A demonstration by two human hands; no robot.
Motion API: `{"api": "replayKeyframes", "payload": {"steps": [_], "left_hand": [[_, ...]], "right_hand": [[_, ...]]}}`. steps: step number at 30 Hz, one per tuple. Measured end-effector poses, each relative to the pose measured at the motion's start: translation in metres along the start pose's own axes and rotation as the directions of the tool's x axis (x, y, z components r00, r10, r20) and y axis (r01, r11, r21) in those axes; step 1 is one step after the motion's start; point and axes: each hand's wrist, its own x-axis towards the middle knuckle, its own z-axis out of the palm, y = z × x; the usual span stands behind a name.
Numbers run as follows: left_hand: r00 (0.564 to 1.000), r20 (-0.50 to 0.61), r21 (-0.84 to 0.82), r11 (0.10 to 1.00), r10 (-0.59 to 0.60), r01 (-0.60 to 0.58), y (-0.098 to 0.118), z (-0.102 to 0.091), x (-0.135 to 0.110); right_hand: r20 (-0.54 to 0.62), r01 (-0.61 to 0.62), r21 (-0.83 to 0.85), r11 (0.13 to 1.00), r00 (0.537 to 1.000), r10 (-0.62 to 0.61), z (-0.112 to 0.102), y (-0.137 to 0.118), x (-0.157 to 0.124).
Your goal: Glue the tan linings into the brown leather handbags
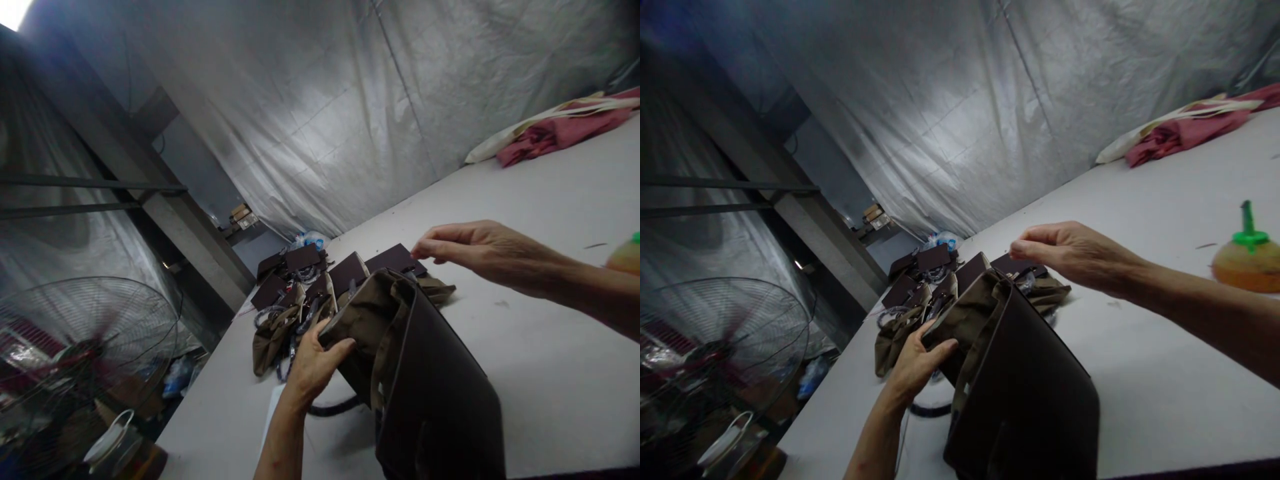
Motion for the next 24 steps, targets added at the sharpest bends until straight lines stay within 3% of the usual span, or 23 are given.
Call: {"api": "replayKeyframes", "payload": {"steps": [4,7,15,24], "left_hand": [[0.997,-0.049,0.172,0.983,0.066,-0.057,0.005,0.005,-0.005],[0.989,-0.099,0.276,0.958,0.108,-0.077,0.01,0.008,-0.007],[0.973,-0.141,0.414,0.903,0.185,-0.111,0.014,0.012,-0.009],[0.967,-0.214,0.311,0.948,0.136,-0.064,0.008,0.012,-0.008]], "right_hand": [[0.152,0.262,-0.115,0.958,0.958,-0.243,0.01,-0.017,0.01],[0.191,0.358,-0.295,0.886,0.931,-0.312,0.019,-0.017,0.025],[0.321,0.399,-0.595,0.698,0.914,-0.248,0.031,-0.016,0.047],[0.362,0.389,-0.603,0.696,0.911,-0.195,0.033,-0.022,0.054]]}}
